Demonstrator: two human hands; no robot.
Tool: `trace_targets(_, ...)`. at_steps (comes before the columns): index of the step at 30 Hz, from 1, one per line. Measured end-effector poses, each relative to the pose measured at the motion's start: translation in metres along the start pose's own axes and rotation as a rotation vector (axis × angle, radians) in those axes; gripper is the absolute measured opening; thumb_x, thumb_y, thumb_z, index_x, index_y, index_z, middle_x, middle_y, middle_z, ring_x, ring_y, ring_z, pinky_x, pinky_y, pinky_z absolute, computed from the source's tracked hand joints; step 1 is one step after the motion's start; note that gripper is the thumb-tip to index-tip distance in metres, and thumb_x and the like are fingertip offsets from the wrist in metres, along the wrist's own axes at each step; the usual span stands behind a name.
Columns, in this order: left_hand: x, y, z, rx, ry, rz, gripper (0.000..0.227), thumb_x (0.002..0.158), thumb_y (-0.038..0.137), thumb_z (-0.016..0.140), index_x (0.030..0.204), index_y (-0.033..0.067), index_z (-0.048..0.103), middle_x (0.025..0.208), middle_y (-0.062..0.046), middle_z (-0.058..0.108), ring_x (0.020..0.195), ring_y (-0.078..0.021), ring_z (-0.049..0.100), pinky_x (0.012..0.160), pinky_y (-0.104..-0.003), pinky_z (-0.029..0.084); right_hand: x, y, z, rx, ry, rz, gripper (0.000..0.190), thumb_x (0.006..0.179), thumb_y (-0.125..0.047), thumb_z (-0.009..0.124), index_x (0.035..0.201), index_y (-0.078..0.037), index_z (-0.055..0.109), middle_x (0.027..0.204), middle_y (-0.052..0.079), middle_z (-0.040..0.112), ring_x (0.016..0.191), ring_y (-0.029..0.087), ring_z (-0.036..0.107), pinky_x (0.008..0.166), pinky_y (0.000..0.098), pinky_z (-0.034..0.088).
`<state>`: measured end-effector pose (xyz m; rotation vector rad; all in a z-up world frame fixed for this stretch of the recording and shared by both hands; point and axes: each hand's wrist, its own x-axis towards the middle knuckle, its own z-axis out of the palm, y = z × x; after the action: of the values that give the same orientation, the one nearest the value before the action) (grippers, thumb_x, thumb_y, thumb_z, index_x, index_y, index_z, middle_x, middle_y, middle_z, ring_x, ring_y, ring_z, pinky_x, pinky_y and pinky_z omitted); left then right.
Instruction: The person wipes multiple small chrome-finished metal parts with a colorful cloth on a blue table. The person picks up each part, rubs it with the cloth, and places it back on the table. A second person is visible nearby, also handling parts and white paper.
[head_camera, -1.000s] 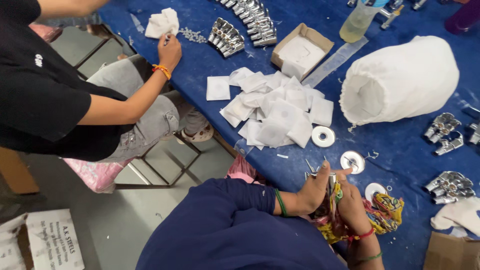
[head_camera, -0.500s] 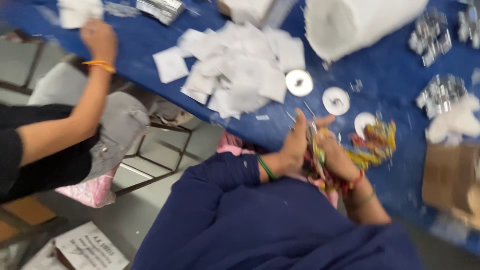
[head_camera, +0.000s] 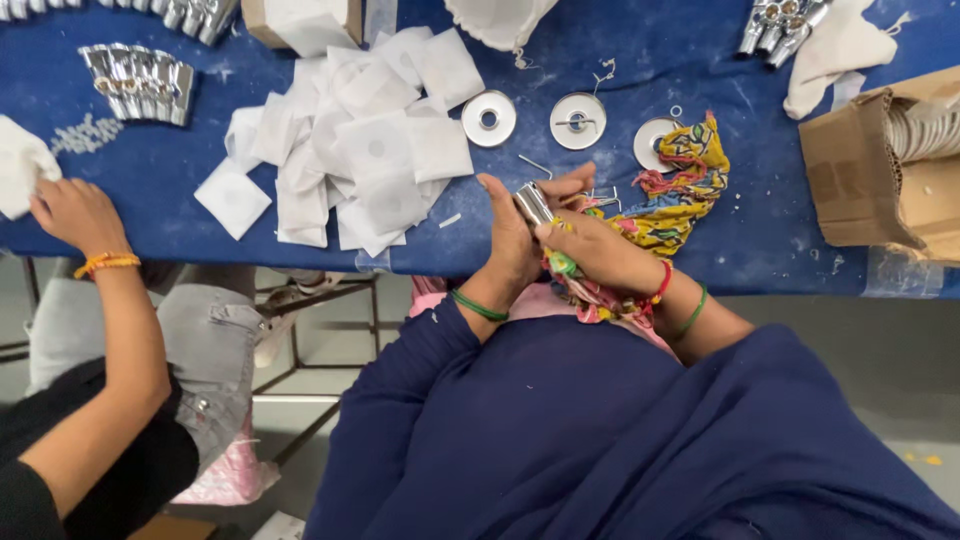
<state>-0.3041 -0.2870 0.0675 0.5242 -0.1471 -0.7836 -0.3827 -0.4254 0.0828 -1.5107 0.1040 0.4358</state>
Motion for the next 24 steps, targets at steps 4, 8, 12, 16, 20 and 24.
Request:
trace_targets(4, 0.006, -0.006, -0.008, 0.240, 0.059, -0.048, 0.093, 0.099, 0.074, 0.029, 0.128, -0.0073, 0.065, 0.133, -0.021, 0.065, 0.119, -0.0276, 0.063, 0.107, -0.041, 0.050, 0.005, -0.001, 0.000, -0.044, 0.132, -0.016, 0.048, 0.111, -0.042, 0.051, 0.110, 0.003, 0.067, 0.092, 0.006, 0.065, 0.085, 0.015, 0.060, 0.074, 0.0365, 0.051)
trace_targets(8, -0.001, -0.017, -0.011, 0.545, 0.173, 0.041, 0.061, 0.103, 0.053, 0.053, 0.119, -0.0050, 0.066, 0.117, -0.018, 0.068, 0.104, -0.0239, 0.063, 0.095, -0.038, 0.049, -0.006, -0.010, 0.008, -0.866, 0.419, 0.010, 0.051, 0.101, -0.046, 0.054, 0.125, -0.001, 0.059, 0.094, 0.021, 0.071, 0.087, 0.038, 0.069, 0.073, 0.0500, 0.051)
trace_targets(12, 0.002, -0.020, -0.019, 0.161, 0.494, -0.036, 0.061, 0.107, 0.058, 0.043, 0.087, 0.0037, 0.062, 0.092, -0.016, 0.070, 0.085, -0.0244, 0.065, 0.086, -0.038, 0.054, -0.008, -0.024, 0.027, -0.942, 0.429, -0.094, 0.044, 0.097, -0.044, 0.056, 0.112, -0.003, 0.060, 0.097, 0.021, 0.072, 0.087, 0.039, 0.070, 0.073, 0.0528, 0.053)
trace_targets(16, 0.008, -0.009, -0.030, -0.065, 0.486, -0.094, 0.080, 0.099, 0.075, 0.033, 0.067, 0.0048, 0.057, 0.072, -0.014, 0.065, 0.073, -0.0291, 0.067, 0.077, -0.039, 0.057, -0.010, -0.028, 0.035, -0.873, 0.444, -0.315, 0.046, 0.092, -0.040, 0.057, 0.116, 0.000, 0.058, 0.102, 0.024, 0.070, 0.078, 0.041, 0.069, 0.066, 0.0522, 0.054)
trace_targets(20, 0.004, 0.001, -0.016, 0.089, 0.466, -0.056, 0.080, 0.102, 0.068, 0.029, 0.086, -0.0026, 0.064, 0.083, -0.016, 0.069, 0.080, -0.0270, 0.067, 0.081, -0.038, 0.056, -0.008, -0.034, 0.029, -0.806, 0.327, -0.145, 0.041, 0.097, -0.043, 0.056, 0.113, -0.005, 0.059, 0.097, 0.021, 0.071, 0.080, 0.041, 0.070, 0.070, 0.0543, 0.053)
trace_targets(24, -0.011, 0.000, 0.014, 0.397, 0.331, -0.007, 0.059, 0.102, 0.051, 0.038, 0.125, 0.0021, 0.061, 0.118, -0.006, 0.070, 0.102, -0.0161, 0.068, 0.083, -0.029, 0.050, -0.011, -0.039, 0.020, -0.866, 0.410, -0.093, 0.044, 0.096, -0.045, 0.058, 0.110, -0.004, 0.058, 0.094, 0.018, 0.072, 0.081, 0.041, 0.070, 0.068, 0.0542, 0.053)
